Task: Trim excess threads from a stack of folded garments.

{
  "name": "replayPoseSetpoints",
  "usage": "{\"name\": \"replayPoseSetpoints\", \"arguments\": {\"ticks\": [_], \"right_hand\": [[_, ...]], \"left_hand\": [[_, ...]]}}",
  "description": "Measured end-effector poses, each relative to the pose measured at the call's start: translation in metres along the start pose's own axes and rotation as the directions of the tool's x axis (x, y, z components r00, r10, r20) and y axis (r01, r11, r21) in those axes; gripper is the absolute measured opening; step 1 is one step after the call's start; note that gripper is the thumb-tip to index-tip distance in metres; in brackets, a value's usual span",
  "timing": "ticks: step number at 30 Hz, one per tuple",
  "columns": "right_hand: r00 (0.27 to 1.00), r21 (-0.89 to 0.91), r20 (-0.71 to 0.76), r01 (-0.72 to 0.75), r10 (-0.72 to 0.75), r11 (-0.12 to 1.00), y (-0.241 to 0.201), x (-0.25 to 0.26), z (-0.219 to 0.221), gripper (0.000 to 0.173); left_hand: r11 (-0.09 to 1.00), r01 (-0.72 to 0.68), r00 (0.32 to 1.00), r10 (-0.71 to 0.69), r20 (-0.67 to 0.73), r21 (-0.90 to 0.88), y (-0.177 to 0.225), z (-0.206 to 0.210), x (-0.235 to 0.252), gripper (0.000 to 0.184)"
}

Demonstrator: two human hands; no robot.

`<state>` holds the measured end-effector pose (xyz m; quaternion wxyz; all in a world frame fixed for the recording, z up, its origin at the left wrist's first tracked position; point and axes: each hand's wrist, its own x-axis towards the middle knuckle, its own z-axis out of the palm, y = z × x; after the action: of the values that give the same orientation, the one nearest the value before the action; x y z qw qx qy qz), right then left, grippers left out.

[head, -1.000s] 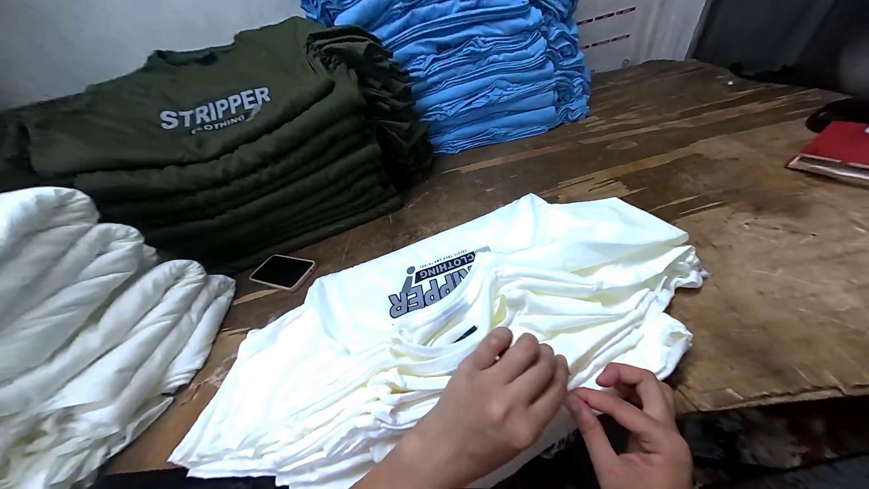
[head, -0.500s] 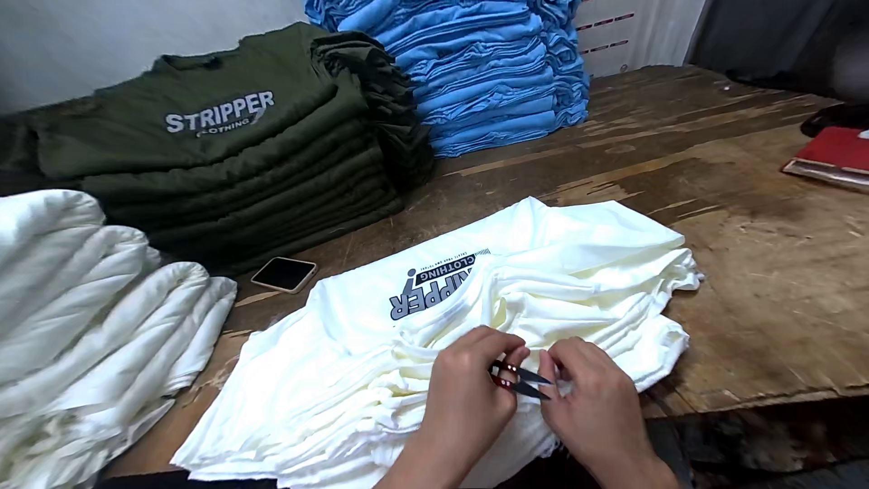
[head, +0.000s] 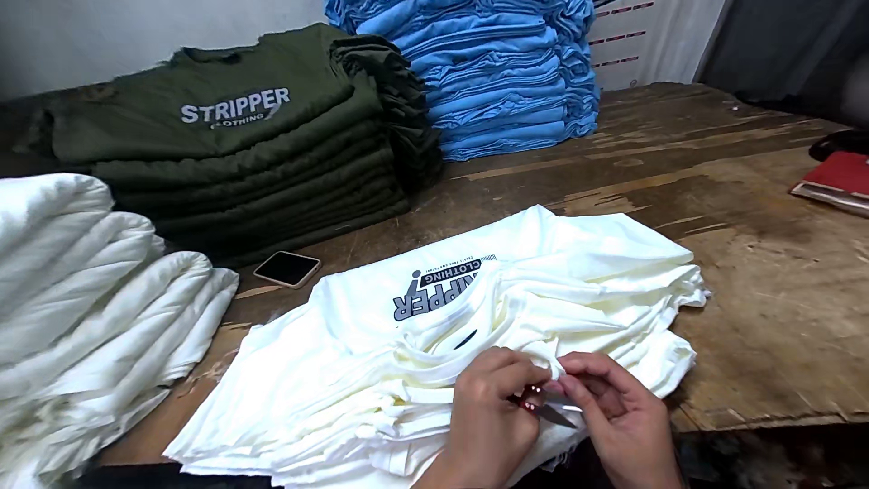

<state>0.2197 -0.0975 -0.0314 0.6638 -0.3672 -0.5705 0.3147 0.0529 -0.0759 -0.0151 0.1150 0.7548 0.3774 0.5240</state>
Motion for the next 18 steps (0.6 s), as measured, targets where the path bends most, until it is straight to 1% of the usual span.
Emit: {"name": "replayPoseSetpoints", "arguments": {"ticks": [2, 4, 5, 6, 7, 9, 10, 12, 13, 15, 18], "right_hand": [[0.993, -0.079, 0.076, 0.093, -0.087, 0.993, 0.007, -0.004, -0.004, 0.026], [0.975, -0.192, 0.141, 0.198, -0.173, 0.961, 0.012, -0.006, -0.007, 0.035], [0.966, -0.254, 0.149, 0.246, -0.214, 0.935, 0.013, -0.006, -0.005, 0.036], [0.958, -0.308, 0.131, 0.284, -0.255, 0.908, 0.015, -0.006, -0.002, 0.034], [0.948, -0.345, 0.085, 0.315, -0.305, 0.884, 0.016, -0.007, 0.001, 0.025], [0.914, -0.403, 0.003, 0.371, -0.405, 0.837, 0.017, -0.009, 0.005, 0.01], [0.894, -0.433, -0.011, 0.399, -0.447, 0.808, 0.016, -0.01, 0.004, 0.007], [0.872, -0.467, 0.001, 0.433, -0.489, 0.771, 0.012, -0.014, -0.002, 0.006], [0.869, -0.475, 0.01, 0.44, -0.495, 0.762, 0.01, -0.017, -0.005, 0.008], [0.866, -0.477, 0.03, 0.451, -0.499, 0.754, 0.007, -0.022, -0.01, 0.008], [0.862, -0.469, 0.047, 0.465, -0.505, 0.751, 0.008, -0.025, -0.007, 0.008]], "left_hand": [[0.994, -0.101, 0.994, 0.102, -0.028, 0.047, 0.003, -0.005, -0.008, 0.008], [0.986, -0.154, 0.988, 0.154, 0.006, 0.063, 0.011, -0.01, -0.016, 0.006], [0.985, -0.168, 0.986, 0.166, 0.032, 0.048, 0.015, -0.012, -0.018, 0.006], [0.983, -0.18, 0.982, 0.178, 0.057, 0.028, 0.016, -0.013, -0.02, 0.005], [0.984, -0.178, 0.981, 0.177, 0.08, 0.009, 0.017, -0.013, -0.02, 0.006], [0.993, -0.117, 0.987, 0.118, 0.111, -0.017, 0.013, -0.016, -0.017, 0.006], [0.997, -0.082, 0.99, 0.083, 0.115, -0.01, 0.01, -0.019, -0.013, 0.009], [0.999, -0.038, 0.992, 0.034, 0.122, 0.03, -0.001, -0.03, -0.003, 0.027], [0.998, -0.033, 0.992, 0.026, 0.12, 0.057, -0.006, -0.033, 0.001, 0.03], [0.994, -0.065, 0.992, 0.054, 0.117, 0.089, -0.013, -0.033, 0.005, 0.024], [0.988, -0.136, 0.978, 0.123, 0.166, 0.07, -0.014, -0.023, 0.007, 0.018]]}}
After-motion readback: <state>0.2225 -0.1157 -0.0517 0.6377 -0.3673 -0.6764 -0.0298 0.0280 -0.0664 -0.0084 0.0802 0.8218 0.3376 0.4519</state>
